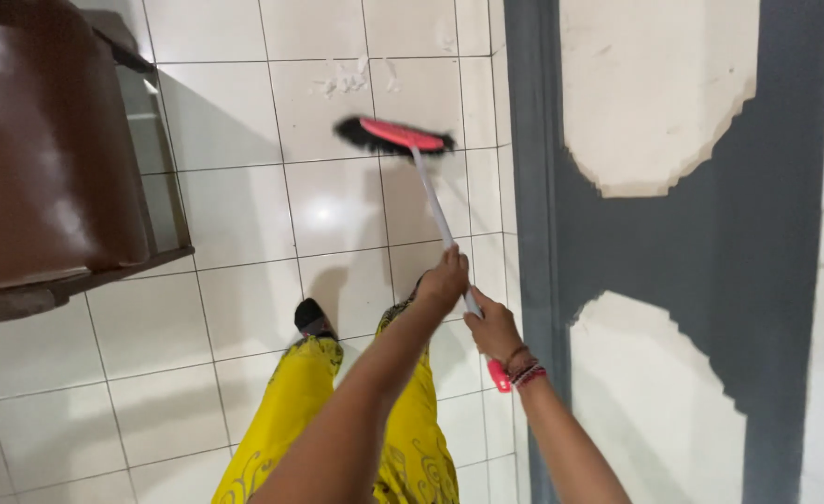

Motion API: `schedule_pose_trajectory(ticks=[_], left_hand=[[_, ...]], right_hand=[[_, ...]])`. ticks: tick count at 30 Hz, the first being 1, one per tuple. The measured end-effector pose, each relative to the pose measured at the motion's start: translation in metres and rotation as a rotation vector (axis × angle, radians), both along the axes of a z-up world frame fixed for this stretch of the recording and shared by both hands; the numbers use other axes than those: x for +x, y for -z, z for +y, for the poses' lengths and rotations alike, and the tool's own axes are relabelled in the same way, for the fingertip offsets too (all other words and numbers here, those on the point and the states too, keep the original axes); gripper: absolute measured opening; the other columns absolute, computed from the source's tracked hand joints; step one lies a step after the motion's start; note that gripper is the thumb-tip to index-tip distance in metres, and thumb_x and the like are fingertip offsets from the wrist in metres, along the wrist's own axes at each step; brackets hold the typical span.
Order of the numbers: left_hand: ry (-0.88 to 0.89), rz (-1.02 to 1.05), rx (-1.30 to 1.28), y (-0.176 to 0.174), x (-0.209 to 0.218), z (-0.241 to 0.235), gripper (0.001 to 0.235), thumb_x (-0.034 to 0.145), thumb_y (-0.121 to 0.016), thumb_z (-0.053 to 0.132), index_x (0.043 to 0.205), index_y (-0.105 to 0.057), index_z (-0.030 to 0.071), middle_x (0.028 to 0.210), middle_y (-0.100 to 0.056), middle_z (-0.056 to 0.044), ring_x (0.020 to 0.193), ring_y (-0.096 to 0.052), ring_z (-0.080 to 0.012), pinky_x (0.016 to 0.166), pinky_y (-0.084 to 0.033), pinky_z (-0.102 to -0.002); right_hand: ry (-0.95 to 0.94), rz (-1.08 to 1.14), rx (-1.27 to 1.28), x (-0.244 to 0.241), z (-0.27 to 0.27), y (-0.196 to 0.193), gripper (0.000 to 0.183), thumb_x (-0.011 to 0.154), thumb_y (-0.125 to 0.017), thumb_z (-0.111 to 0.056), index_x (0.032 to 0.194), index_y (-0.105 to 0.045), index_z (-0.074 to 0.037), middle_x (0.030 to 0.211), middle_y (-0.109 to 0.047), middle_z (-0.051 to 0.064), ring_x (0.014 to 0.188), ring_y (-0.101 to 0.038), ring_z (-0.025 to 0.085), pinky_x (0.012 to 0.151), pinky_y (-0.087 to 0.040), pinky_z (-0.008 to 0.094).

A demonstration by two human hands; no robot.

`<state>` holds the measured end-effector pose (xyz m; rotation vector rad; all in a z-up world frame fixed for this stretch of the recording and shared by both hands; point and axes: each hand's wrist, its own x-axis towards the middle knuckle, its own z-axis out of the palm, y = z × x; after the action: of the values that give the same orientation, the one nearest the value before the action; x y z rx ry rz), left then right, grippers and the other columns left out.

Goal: The recorder sweeps the floor with a broom and dustpan, then empties a small trash bin by tying the bag and replacing the liner.

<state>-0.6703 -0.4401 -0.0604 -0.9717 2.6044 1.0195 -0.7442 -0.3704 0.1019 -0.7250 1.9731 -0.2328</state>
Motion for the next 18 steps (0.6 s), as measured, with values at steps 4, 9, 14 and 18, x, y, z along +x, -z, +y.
schedule_pose_trajectory(ticks=[4,9,14,18], left_hand=[[0.028,-0.022,-0.057,-0.07,0.0,-0.008,0.063,0.093,-0.057,0.001,0.151,-0.032,-0.005,0.16,-0.023,-0.035,0.14,-0.043,-0.0418,0.075,-0.065,-0.034],[-0.061,0.289,-0.031,-0.097,-0.045,0.1,0.065,0.087,-0.06,0.001,0.149,-0.039,-0.004,0.157,-0.026,-0.038,0.143,-0.041,-0.0456,0.078,-0.063,-0.04],[0.055,0.224,0.124,-0.077,-0.129,0.1,0.057,0.099,-0.057,-0.001,0.153,-0.041,-0.007,0.16,-0.029,-0.04,0.148,-0.043,-0.0429,0.079,-0.064,-0.038],[-0.163,0.183,0.114,0.033,-0.206,0.031,0.05,0.096,-0.061,0.01,0.142,-0.045,0.0,0.152,-0.041,-0.025,0.122,-0.062,-0.0355,0.079,-0.062,-0.043]], right_hand=[[0.102,-0.202,-0.008,-0.019,0.007,-0.057,0.062,0.095,-0.059,-0.013,0.156,-0.043,-0.011,0.064,-0.053,-0.001,0.051,-0.047,0.009,0.046,-0.042,0.029],[0.171,-0.272,0.254,-0.117,0.102,-0.086,0.064,0.096,-0.06,-0.01,0.156,-0.04,-0.014,0.061,-0.051,0.001,0.047,-0.045,0.011,0.043,-0.04,0.03],[0.21,-0.276,0.349,-0.192,0.077,-0.069,0.06,0.096,-0.06,-0.007,0.153,-0.044,-0.008,0.065,-0.056,0.002,0.045,-0.045,0.012,0.041,-0.039,0.031],[-0.082,-0.135,0.086,-0.24,0.002,0.009,0.055,0.094,-0.063,-0.011,0.147,-0.05,-0.003,0.075,-0.066,0.003,0.055,-0.058,0.008,0.048,-0.049,0.027]])
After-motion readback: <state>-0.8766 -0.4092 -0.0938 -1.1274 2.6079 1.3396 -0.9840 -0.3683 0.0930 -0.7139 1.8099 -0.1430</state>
